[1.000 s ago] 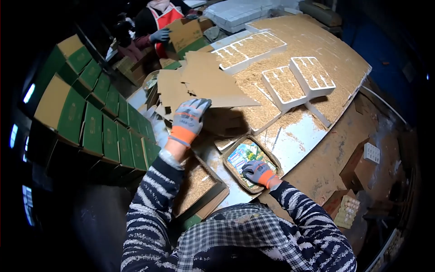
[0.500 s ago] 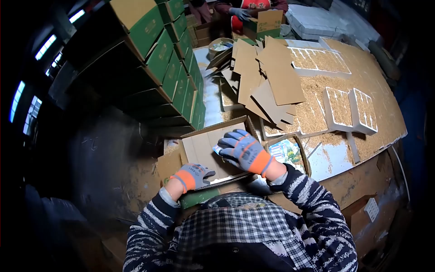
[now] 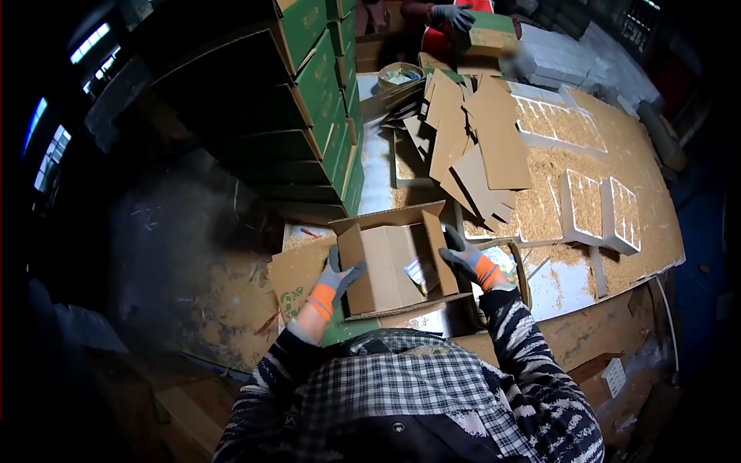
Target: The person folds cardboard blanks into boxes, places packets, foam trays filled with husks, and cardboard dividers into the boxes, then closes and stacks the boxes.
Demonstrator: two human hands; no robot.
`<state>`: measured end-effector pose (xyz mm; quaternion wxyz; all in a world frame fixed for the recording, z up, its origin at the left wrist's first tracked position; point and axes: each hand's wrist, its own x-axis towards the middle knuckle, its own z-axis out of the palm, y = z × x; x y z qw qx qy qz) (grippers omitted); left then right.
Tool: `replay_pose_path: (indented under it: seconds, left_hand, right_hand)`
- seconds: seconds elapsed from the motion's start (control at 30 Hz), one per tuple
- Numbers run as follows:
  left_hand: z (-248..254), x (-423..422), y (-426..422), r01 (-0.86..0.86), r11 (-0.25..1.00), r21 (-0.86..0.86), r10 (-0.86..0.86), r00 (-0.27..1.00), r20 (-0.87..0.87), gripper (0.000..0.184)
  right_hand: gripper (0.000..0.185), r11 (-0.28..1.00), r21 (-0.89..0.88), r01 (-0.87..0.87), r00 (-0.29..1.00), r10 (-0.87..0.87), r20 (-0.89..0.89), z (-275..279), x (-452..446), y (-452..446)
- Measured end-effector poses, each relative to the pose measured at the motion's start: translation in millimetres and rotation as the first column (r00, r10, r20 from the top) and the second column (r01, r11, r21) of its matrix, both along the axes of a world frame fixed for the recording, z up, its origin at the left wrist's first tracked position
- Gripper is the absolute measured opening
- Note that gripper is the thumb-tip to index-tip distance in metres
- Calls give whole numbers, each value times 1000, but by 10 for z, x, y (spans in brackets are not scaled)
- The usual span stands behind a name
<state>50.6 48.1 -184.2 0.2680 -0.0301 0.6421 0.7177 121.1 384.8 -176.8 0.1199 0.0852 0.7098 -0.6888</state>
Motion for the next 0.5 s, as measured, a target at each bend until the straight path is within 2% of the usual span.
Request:
replay_pose_path:
  seconds: [0.07,0.1,0.13,0.2,0.23,0.27,0.3,0.37,0.4,0.43,0.47,0.5]
  left_hand:
    - [-293,-32,175,-16,999,43,20,994,-108,74]
    - [-442,-44,215,-19,998,58,27,990,-142,71]
    - [-639,-51,191,-32,997,-65,2,911,-413,63]
    - [-745,-71,94,-84,982,-170,-51,745,-665,55]
    - [-750,-63,8,-24,991,134,56,968,-243,50]
    - [-755,-77,-70,-101,901,423,1,973,230,48]
    - [-1098,-117,-154,0,836,548,-83,988,127,50]
    - [-446,-225,-48,-26,765,644,-138,969,204,63]
    - [101,-300,45,-8,764,646,-130,977,166,63]
    - [514,-357,108,81,699,710,-156,987,41,62]
    - [875,-445,139,176,628,758,-175,981,-82,62]
    - [1213,-597,155,262,747,612,-19,927,-374,67]
  right_hand:
    - [90,987,133,-95,977,67,202,293,0,-224]
    - [90,986,134,-94,977,65,204,293,20,-257]
    - [91,978,194,-76,980,37,197,291,44,-283]
    - [96,988,152,17,999,-11,-40,-213,72,-200]
    - [96,985,148,90,989,-72,-126,-247,156,-262]
    - [97,978,135,161,966,-129,-222,-224,172,-320]
    - [97,967,78,244,947,-220,-235,-38,217,-412]
    - [90,927,-175,331,908,-363,-209,206,159,-374]
    - [88,882,-296,366,882,-430,-190,328,128,-354]
    - [83,859,-365,359,869,-451,-206,661,105,-294]
    - [77,843,-342,415,847,-495,-195,1040,100,-230]
    - [74,839,-395,373,825,-495,-272,1291,30,-88]
